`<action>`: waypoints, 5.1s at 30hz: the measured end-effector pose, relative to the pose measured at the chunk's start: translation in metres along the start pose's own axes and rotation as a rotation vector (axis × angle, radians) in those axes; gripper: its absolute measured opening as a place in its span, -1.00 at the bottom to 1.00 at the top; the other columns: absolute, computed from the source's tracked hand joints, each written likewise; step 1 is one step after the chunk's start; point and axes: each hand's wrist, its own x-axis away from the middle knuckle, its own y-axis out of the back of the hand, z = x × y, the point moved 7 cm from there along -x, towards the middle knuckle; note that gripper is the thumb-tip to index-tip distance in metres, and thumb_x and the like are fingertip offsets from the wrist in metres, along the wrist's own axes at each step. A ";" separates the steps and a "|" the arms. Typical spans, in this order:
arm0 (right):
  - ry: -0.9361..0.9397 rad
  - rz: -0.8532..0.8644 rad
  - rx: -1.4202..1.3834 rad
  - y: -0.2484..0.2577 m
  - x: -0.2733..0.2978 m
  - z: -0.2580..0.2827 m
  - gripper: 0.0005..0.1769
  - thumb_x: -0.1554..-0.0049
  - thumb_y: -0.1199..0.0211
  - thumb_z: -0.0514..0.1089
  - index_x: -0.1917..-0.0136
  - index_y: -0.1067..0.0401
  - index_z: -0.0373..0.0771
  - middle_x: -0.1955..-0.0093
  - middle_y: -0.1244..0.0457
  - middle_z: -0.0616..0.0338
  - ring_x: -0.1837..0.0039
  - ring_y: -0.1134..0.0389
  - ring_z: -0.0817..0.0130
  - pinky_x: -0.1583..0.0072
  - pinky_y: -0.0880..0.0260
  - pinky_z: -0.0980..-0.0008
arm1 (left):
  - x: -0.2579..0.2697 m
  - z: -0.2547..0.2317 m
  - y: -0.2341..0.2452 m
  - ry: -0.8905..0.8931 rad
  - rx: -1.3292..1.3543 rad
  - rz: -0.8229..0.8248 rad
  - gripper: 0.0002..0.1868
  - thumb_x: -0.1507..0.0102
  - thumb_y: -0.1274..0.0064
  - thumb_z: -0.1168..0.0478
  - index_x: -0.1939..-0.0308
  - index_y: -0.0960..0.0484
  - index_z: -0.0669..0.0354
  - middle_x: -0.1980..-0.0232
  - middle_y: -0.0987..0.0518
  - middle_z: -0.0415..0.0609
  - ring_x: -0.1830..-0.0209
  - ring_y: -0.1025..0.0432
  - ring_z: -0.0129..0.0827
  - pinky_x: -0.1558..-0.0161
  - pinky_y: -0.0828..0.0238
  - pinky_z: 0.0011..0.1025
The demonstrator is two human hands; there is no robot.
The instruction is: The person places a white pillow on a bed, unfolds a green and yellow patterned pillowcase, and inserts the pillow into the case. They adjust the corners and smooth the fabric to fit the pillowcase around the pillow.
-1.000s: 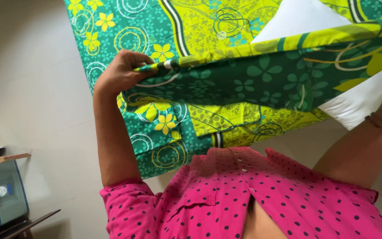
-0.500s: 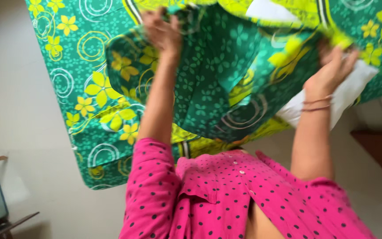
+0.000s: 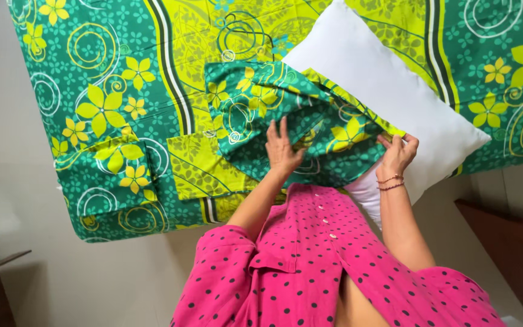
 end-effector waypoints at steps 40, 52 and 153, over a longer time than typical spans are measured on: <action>0.171 0.851 0.213 -0.207 -0.081 0.104 -0.79 -0.21 -0.30 -0.27 -0.11 -0.59 -0.33 -0.01 -0.37 0.25 -0.03 -0.35 0.48 -0.11 -0.36 0.41 | -0.157 0.115 0.260 0.262 0.674 -0.506 -0.75 -0.19 -0.11 0.11 0.32 -0.67 0.26 0.58 -0.40 -0.25 0.61 -0.21 -0.56 0.56 -0.06 -0.41; 0.498 0.858 0.113 -0.199 -0.003 0.290 -0.63 -0.40 -0.07 -0.28 -0.46 -0.32 -0.34 -0.36 -0.26 0.11 -0.34 -0.25 0.38 -0.39 -0.25 0.38 | -0.060 -0.071 0.021 0.120 1.305 0.277 -0.73 -0.29 -0.07 0.20 0.11 -0.67 0.40 0.26 -0.63 -0.07 0.37 -0.47 -0.46 0.27 -0.45 -0.37; 0.548 0.711 -0.096 -0.103 0.120 0.314 -0.47 -0.24 -0.16 -0.19 -0.45 -0.23 -0.33 -0.43 -0.22 0.11 -0.44 -0.25 0.34 -0.44 -0.26 0.29 | -0.004 -0.193 0.368 -0.774 0.419 0.030 -0.52 0.00 0.06 0.49 0.00 -0.65 0.24 -0.06 -0.65 0.20 -0.13 -0.52 0.11 -0.15 -0.46 -0.17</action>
